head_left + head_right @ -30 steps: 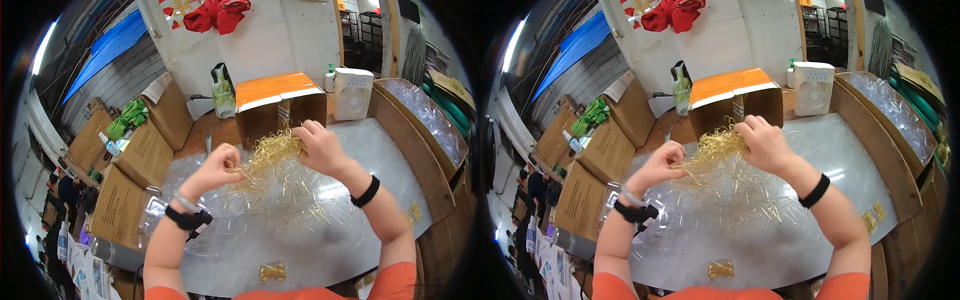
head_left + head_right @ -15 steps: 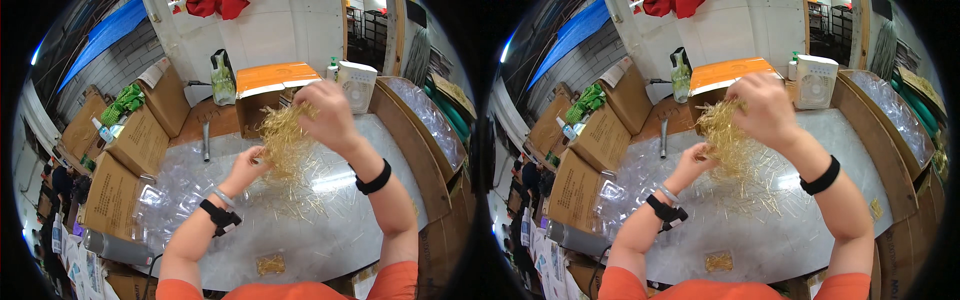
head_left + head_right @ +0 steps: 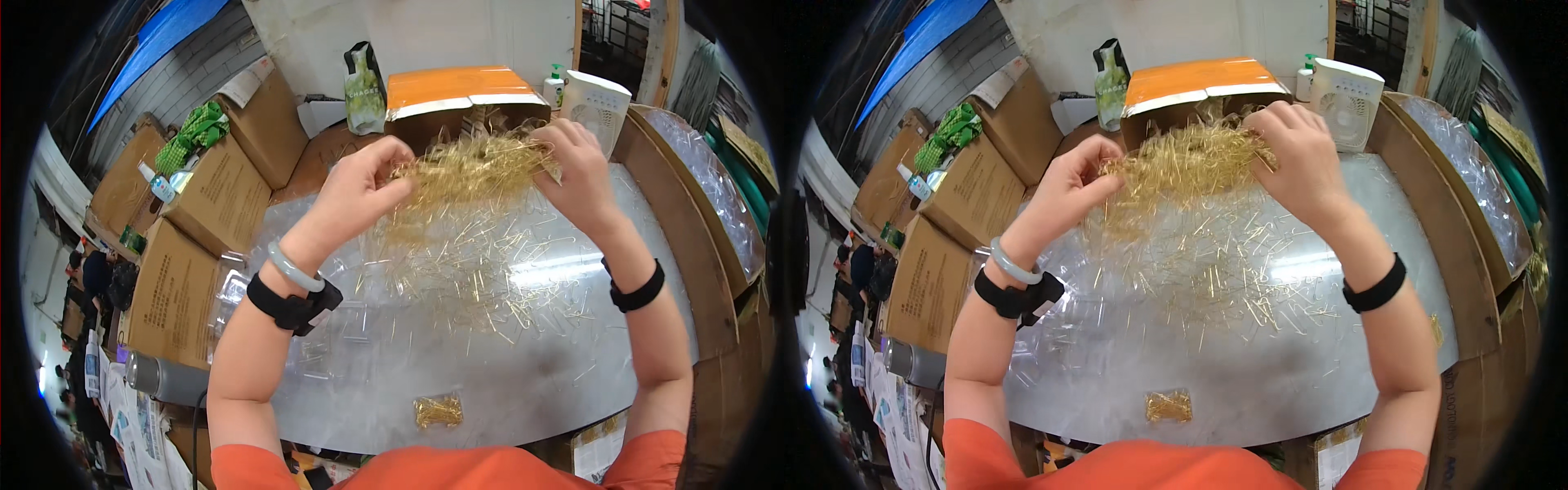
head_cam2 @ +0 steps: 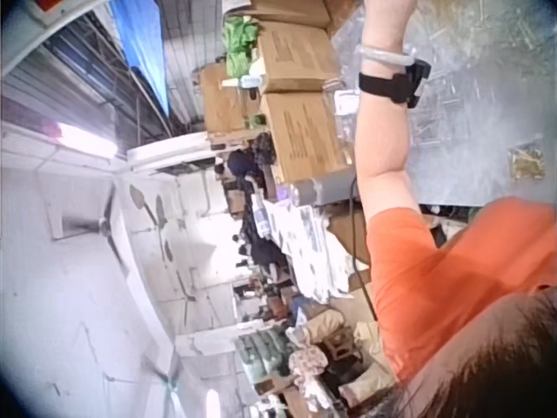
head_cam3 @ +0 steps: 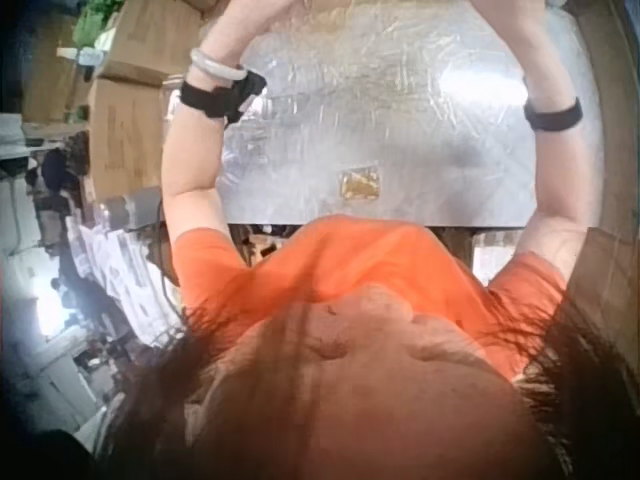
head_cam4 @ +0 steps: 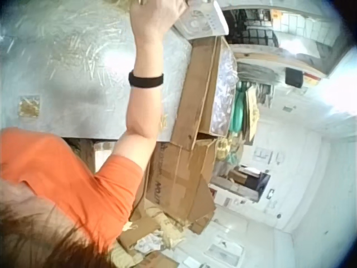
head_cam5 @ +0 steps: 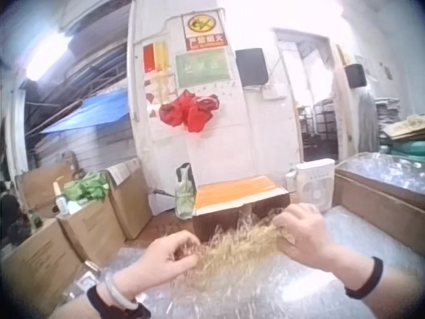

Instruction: The user is organizing and grouping gold twist ties from a box onto a table.

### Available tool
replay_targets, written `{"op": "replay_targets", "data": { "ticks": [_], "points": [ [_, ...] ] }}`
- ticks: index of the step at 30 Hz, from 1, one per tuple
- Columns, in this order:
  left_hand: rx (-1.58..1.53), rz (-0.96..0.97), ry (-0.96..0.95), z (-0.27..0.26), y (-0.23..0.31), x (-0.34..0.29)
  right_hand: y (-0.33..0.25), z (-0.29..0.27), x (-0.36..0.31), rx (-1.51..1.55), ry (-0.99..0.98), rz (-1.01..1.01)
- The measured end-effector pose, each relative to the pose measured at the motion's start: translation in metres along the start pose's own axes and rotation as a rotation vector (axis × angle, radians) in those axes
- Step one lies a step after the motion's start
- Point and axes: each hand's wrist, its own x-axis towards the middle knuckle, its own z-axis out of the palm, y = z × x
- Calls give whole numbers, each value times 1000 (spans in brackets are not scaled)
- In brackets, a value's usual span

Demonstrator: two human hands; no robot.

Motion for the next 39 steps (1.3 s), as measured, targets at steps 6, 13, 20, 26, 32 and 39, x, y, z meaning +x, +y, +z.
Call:
{"op": "replay_targets", "data": {
  "ticks": [6, 13, 20, 26, 32, 39],
  "points": [
    [208, 54, -80, 5, -2, 3, 13, 5, 1, -25, -23, -35],
    [264, 19, -44, -12, 3, 6, 32, -10, 7, 205, -41, 76],
    [-217, -66, -96, -6, 10, 31, 56, -27, 15, 608, -113, 409],
    [-137, 105, -125, 41, 45, 81, 70, -44, -16, 404, -413, 300],
    [-200, 289, -44, 105, 78, 128, 116, -54, -64, 365, 16, 437],
    [-130, 256, -144, 156, 84, 158, 162, -73, -93, -56, -187, 422]
  ]
}}
